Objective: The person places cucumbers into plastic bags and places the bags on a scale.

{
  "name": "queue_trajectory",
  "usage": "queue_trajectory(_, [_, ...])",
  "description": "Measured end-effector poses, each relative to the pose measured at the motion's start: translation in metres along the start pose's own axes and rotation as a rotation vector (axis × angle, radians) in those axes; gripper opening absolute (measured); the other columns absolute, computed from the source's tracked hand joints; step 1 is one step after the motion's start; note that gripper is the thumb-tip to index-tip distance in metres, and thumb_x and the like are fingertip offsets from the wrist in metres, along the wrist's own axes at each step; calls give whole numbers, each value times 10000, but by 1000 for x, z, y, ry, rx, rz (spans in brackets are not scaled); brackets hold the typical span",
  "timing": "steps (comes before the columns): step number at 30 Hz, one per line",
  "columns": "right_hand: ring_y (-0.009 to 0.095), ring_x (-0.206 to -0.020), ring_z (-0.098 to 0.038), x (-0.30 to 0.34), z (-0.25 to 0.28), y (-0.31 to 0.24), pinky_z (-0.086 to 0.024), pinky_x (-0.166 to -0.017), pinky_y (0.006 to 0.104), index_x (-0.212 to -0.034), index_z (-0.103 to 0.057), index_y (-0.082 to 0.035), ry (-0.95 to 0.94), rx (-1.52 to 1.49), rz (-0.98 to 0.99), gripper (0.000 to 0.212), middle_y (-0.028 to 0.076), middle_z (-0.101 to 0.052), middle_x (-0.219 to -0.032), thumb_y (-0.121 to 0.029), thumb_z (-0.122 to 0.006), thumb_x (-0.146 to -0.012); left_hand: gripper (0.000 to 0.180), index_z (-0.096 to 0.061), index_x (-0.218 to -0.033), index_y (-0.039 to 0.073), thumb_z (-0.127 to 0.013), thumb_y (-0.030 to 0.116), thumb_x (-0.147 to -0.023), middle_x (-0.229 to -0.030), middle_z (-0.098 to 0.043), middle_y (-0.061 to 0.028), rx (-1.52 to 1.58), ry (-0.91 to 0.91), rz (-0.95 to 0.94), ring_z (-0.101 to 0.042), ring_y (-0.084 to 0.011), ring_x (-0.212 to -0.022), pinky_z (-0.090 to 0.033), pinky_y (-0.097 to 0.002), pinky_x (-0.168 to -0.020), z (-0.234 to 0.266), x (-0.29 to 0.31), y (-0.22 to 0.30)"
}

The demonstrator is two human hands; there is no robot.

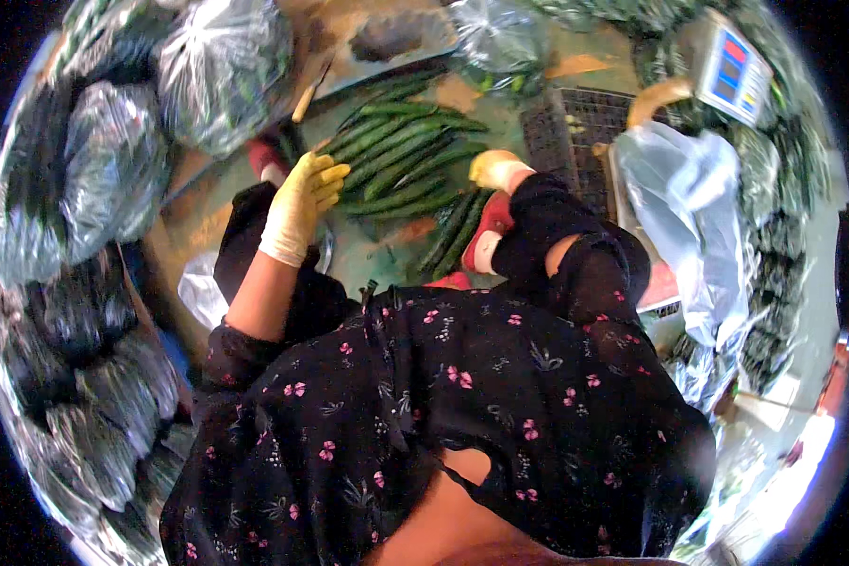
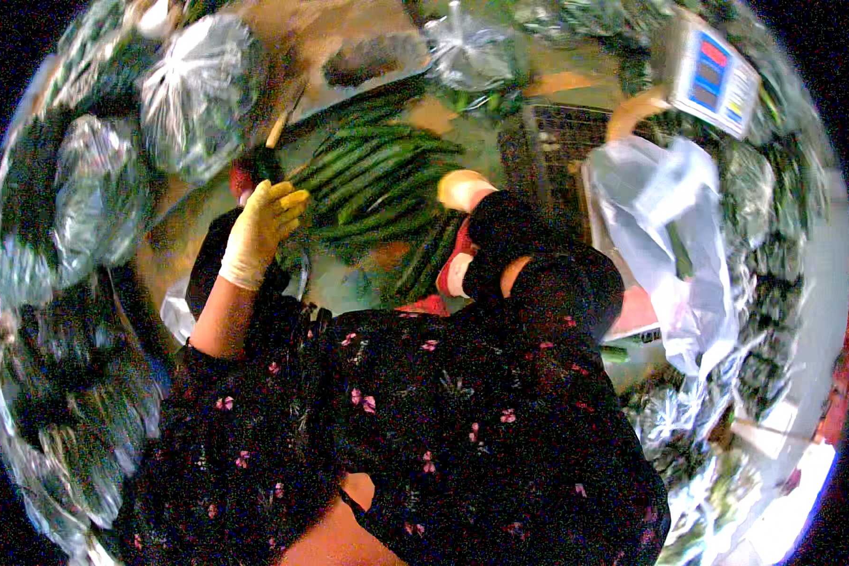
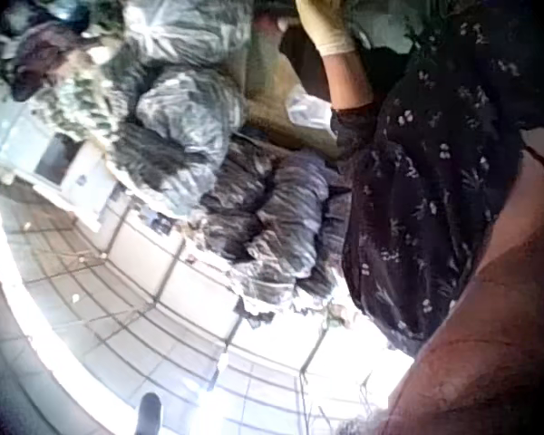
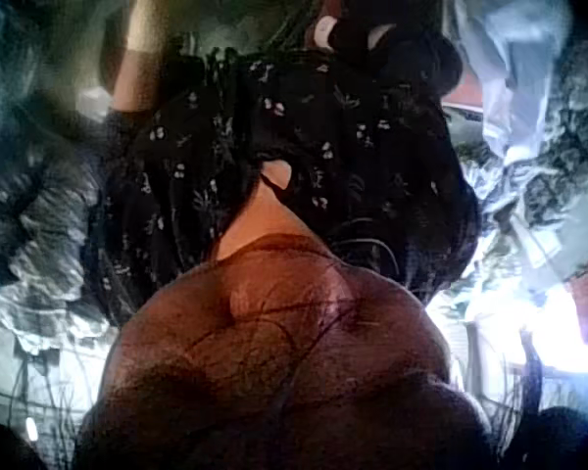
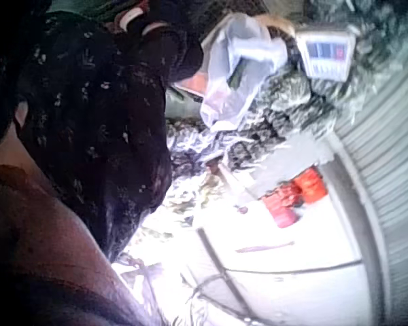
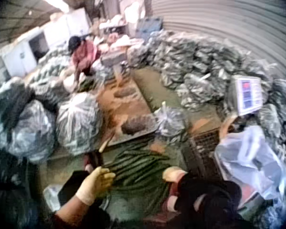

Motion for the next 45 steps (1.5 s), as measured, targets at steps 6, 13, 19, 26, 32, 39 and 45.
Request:
queue_trajectory(6, [362,-921,-656,-6,-90,-7,-519,-792,452,-901,-740,-142,-149,13,-341,195,164,-691,-978,-174,-593,-776,538,-534,-1198,76,-487,540,-931,-1094,-670,-110,279,70,36,-596,-179,-924,-438,-287,-799,78,-10,-39])
queue_trajectory(13, [276,-1101,-560,-36,-114,-114,-410,-945,464,-1210,-564,-115,-86,271,280,360,61,-646,-1070,-140,-552,-852,513,-499,-1265,44,-419,467,-987,-1131,-648,-141,59,88,82,-603,-197,-954,-452,-304,-866,76,-39,-43])
queue_trajectory(19, [249,-1053,-551,-51,-160,-118,-412,-834,472,-1184,-581,-105,-175,371,155,305,55,-631,-1059,-139,-508,-890,498,-494,-1282,30,-405,431,-1002,-1092,-664,-140,-20,109,50,-603,-184,-952,-452,-289,-866,76,-35,-39])
queue_trajectory(26, [262,-1021,-560,-71,-127,-111,-438,-798,423,-1003,-659,-153,-203,312,84,331,58,-598,-1038,-221,-736,-689,524,-501,-1277,11,-412,445,-997,-1081,-668,-138,-49,121,68,-612,-186,-961,-454,-291,-880,65,-32,-31])
queue_trajectory(32, [294,-1026,-569,-96,-73,-89,-460,-814,439,-1021,-656,-128,-39,73,-72,391,79,-613,-1015,-313,-755,-692,534,-503,-1272,5,-422,454,-993,-1079,-668,-129,-78,65,18,-614,-194,-1006,-455,-303,-911,63,-34,-33])
queue_trajectory(39, [290,-1125,-525,-137,-40,-24,-452,-894,433,-1082,-637,-113,368,108,-295,317,84,-610,-1085,-115,-627,-765,547,-510,-1266,3,-431,467,-987,-1082,-667,-132,-72,81,28,-613,-193,-1001,-458,-312,-909,61,-31,-31])
queue_trajectory(45, [260,-1061,-595,-151,-35,3,-503,-820,407,-1061,-684,-159,-75,403,-399,230,68,-624,-1100,-160,-536,-885,547,-509,-1272,11,-441,470,-981,-1072,-672,-123,-48,86,42,-611,-180,-973,-459,-306,-892,62,-33,-27])
Point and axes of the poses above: each hand's wrist, its own x-axis away from the middle knuckle, its own z-axis out of the back of the hand, y = z × x, the point moved 2 cm from there along -x, towards the middle knuckle
